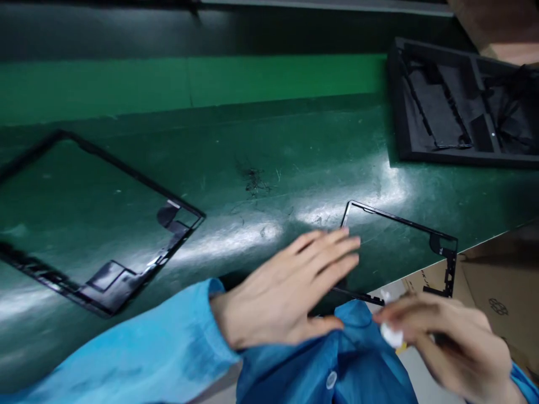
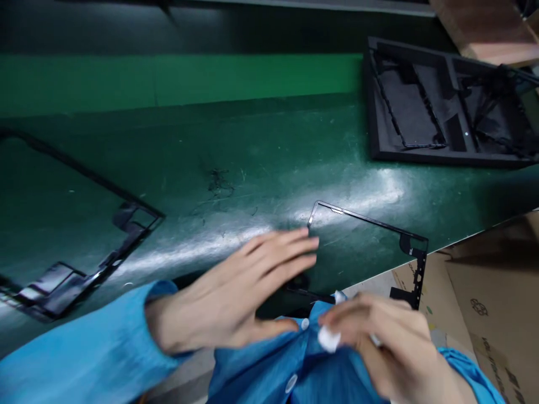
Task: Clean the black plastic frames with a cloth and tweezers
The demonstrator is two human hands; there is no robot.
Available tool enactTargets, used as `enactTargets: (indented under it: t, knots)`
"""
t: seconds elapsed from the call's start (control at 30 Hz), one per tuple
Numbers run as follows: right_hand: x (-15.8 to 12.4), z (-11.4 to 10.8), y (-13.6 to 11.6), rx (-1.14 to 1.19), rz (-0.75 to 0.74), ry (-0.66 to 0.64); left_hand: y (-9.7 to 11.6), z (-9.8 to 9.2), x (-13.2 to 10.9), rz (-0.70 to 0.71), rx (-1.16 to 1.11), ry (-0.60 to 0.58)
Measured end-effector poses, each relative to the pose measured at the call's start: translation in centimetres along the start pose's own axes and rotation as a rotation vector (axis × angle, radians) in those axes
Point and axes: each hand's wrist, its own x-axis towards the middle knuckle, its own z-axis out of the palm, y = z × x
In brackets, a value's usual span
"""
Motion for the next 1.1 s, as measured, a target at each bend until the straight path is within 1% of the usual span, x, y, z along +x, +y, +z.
enactTargets:
  t: [0.07,0.1,0.13,0.2,0.27,0.33,0.4,0.57,0.67,0.77,0.9,1.03,1.1]
  knots:
    - [1.5,-0.3,1.0,-0.144,0.008,0.009,-1.9,-0.5,0.8,0.005,0.082,-0.089]
    - [2.3,-0.2,1.5,-0.2,-0.012,-0.014,-2.7,-0.4,1.1,0.008,0.103,-0.114]
    - [3.1,0.0,1.9,-0.255,-0.037,-0.044,-3.2,-0.3,1.2,0.006,0.12,-0.127]
    - [4.3,0.8,2.5,-0.33,-0.089,-0.131,-3.7,0.2,1.2,-0.004,0.142,-0.117]
    - [5.2,1.4,2.7,-0.393,-0.142,-0.183,-3.8,0.6,1.0,-0.014,0.148,-0.082]
    - [5.7,1.9,2.6,-0.451,-0.192,-0.194,-3.8,0.7,0.9,-0.017,0.135,-0.051]
    - [6.1,2.1,2.5,-0.495,-0.227,-0.196,-3.7,0.7,0.8,-0.025,0.112,-0.044]
    - [6.4,2.6,2.7,-0.526,-0.269,-0.187,-3.8,0.6,0.9,-0.034,0.096,-0.067]
    - [6.1,3.1,2.9,-0.554,-0.276,-0.157,-3.8,0.7,1.0,-0.029,0.132,-0.068]
    - [5.7,3.6,2.7,-0.529,-0.306,-0.123,-3.7,0.6,1.0,-0.038,0.157,-0.079]
    - [5.6,3.7,2.8,-0.499,-0.373,-0.145,-3.6,0.5,1.0,-0.04,0.177,-0.09]
    - [6.0,3.6,3.2,-0.551,-0.348,-0.107,-3.5,0.5,1.1,-0.052,0.194,-0.097]
    - [6.0,3.5,3.2,-0.532,-0.351,-0.133,-3.5,0.4,1.2,-0.053,0.201,-0.106]
